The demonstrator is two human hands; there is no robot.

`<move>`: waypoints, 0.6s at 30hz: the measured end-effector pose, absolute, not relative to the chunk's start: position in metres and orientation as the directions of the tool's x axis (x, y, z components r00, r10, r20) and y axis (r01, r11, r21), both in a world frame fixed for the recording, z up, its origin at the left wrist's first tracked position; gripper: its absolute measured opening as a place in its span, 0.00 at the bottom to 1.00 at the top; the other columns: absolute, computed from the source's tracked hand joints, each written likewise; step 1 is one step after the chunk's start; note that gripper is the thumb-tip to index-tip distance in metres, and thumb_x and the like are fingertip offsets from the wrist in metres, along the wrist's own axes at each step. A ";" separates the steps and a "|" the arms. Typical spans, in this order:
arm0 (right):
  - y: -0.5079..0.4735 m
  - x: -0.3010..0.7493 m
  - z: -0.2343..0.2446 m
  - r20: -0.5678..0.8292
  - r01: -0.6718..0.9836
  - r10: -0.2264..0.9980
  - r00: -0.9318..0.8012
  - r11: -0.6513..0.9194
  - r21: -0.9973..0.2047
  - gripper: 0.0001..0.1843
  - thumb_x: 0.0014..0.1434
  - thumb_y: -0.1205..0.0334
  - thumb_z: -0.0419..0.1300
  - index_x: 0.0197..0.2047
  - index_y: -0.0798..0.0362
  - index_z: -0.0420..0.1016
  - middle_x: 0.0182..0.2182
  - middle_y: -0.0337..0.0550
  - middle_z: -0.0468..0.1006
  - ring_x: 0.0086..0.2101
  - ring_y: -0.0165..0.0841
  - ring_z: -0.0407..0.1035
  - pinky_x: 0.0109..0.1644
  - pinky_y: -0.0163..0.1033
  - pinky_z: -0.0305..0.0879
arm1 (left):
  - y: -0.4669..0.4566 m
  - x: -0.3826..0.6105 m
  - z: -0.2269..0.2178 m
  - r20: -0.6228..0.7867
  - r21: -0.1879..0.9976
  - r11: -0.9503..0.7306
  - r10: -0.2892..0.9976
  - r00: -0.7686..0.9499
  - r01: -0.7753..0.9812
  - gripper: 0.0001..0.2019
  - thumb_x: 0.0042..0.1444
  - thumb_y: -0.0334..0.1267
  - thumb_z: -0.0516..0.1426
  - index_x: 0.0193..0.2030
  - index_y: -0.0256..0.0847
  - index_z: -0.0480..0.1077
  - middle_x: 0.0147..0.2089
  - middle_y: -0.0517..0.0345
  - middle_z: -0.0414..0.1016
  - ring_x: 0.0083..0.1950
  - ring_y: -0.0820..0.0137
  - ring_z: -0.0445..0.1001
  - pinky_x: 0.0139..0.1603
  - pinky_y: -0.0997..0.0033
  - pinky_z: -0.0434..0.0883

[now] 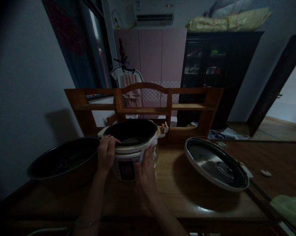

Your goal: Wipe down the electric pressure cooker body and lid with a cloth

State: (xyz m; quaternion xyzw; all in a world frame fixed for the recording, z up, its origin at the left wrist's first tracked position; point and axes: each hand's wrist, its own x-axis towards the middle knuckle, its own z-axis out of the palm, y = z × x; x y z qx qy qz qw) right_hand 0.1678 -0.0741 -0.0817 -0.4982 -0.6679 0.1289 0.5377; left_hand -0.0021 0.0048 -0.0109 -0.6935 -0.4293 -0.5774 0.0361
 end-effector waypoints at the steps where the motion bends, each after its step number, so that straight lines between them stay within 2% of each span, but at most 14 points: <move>1: -0.075 0.167 -0.085 0.589 0.525 0.804 0.077 0.470 -0.710 0.39 0.73 0.42 0.39 0.76 0.46 0.22 0.75 0.41 0.21 0.72 0.42 0.21 0.74 0.61 0.33 | 0.005 -0.002 -0.011 0.832 0.443 -0.628 0.553 -0.033 0.639 0.21 0.70 0.41 0.42 0.31 0.44 0.70 0.36 0.56 0.74 0.50 0.63 0.70 0.64 0.58 0.60; 8: -0.080 0.159 -0.106 0.580 0.523 0.810 0.084 0.460 -0.718 0.39 0.73 0.43 0.40 0.76 0.46 0.23 0.75 0.42 0.24 0.73 0.44 0.24 0.74 0.63 0.38 | 0.006 -0.003 -0.011 0.830 0.442 -0.618 0.557 -0.035 0.650 0.21 0.70 0.43 0.41 0.30 0.45 0.70 0.36 0.55 0.75 0.50 0.62 0.70 0.65 0.58 0.60; 13: -0.087 0.153 -0.116 0.541 0.462 0.835 0.105 0.441 -0.770 0.40 0.73 0.42 0.40 0.76 0.45 0.21 0.75 0.43 0.25 0.73 0.45 0.25 0.73 0.66 0.36 | 0.007 -0.003 -0.012 0.830 0.447 -0.619 0.556 -0.042 0.646 0.21 0.70 0.43 0.42 0.30 0.45 0.70 0.37 0.55 0.76 0.50 0.62 0.71 0.64 0.58 0.60; 18: -0.090 0.150 -0.119 0.503 0.440 0.857 0.108 0.413 -0.798 0.39 0.73 0.43 0.39 0.75 0.43 0.18 0.75 0.40 0.21 0.72 0.44 0.22 0.73 0.66 0.34 | 0.006 -0.003 -0.011 0.836 0.438 -0.630 0.547 -0.034 0.641 0.21 0.69 0.41 0.42 0.31 0.44 0.71 0.37 0.55 0.75 0.49 0.63 0.71 0.63 0.58 0.61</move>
